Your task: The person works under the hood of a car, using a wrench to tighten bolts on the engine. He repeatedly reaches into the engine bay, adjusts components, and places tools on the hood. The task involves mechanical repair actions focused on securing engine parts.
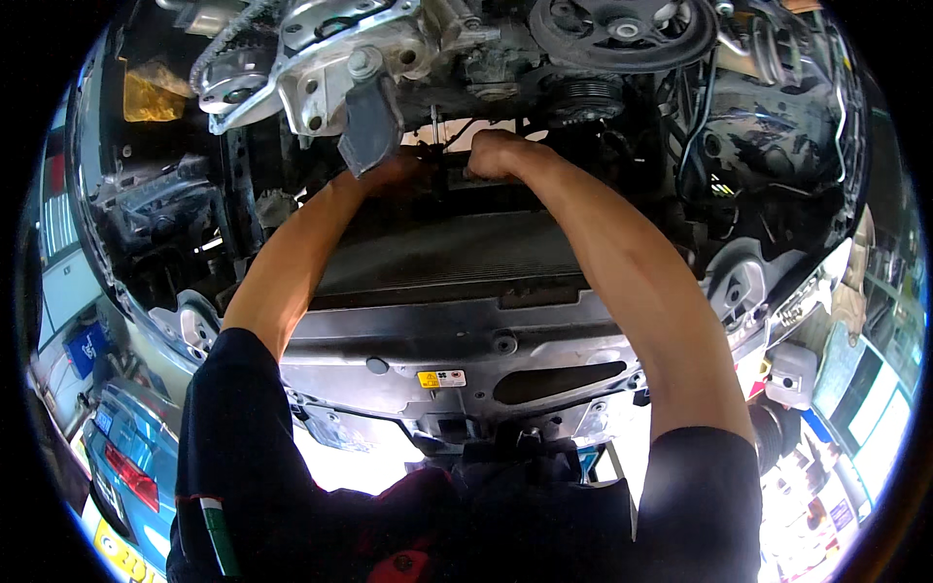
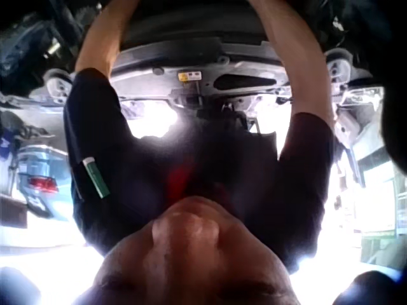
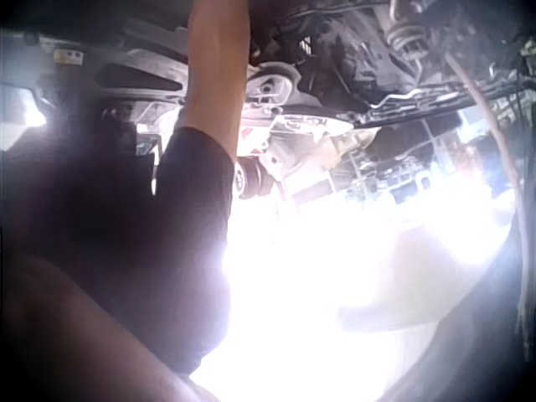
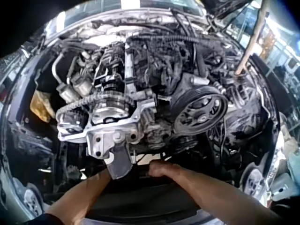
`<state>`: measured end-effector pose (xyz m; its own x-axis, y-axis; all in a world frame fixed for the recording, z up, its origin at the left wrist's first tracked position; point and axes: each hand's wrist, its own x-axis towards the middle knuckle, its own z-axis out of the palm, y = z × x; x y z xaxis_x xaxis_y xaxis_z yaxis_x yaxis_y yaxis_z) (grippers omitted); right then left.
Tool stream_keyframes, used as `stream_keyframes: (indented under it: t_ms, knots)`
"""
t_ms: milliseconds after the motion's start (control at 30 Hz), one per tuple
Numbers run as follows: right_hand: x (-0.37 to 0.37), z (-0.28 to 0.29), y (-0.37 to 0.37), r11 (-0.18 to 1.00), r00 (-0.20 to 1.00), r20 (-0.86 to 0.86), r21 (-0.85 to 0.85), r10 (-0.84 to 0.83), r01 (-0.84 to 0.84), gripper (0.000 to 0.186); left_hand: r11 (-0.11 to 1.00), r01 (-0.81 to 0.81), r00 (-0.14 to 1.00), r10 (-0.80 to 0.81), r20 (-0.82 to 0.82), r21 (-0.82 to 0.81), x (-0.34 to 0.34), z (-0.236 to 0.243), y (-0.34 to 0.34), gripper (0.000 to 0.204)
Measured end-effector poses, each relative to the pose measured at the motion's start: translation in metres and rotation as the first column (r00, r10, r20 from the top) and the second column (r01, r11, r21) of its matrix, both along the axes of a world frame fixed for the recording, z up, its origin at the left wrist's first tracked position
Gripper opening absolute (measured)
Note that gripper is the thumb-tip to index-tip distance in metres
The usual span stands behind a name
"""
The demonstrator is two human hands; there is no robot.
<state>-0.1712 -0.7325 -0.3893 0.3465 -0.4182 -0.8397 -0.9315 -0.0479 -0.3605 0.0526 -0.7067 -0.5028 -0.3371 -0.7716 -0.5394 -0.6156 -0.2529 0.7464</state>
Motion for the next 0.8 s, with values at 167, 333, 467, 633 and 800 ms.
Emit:
stream_keyframes:
  t_ms: [167, 333, 467, 633, 800]
  knots:
    - [0.013, -0.006, 0.028, 0.798, 0.852, 0.115, 0.433, -0.511, 0.420, 0.031, 0.974, -0.019, 0.947, 0.090, -0.307, 0.227, -0.026, 0.036, 0.012, 0.034]
    - [0.045, -0.016, 0.051, 0.532, 0.591, 0.069, 0.529, -0.804, 0.662, 0.035, 0.949, -0.100, 0.976, 0.035, 0.214, 0.299, -0.044, 0.076, 0.004, 0.026]
    - [0.074, -0.060, 0.065, 0.550, 0.521, 0.194, 0.418, -0.831, 0.723, 0.034, 0.909, 0.264, 0.949, -0.184, 0.257, -0.324, -0.030, 0.082, -0.011, 0.026]
    - [0.075, -0.091, 0.075, 0.565, 0.478, 0.454, 0.071, -0.752, 0.822, 0.032, 0.680, 0.682, 0.730, -0.620, 0.286, -0.268, 0.029, 0.147, -0.002, 0.024]
    - [0.040, -0.072, 0.051, 0.059, 0.300, -0.085, 0.895, -0.950, 0.442, 0.045, 0.970, 0.233, 0.800, -0.153, 0.581, -0.066, 0.070, 0.223, 0.053, 0.038]
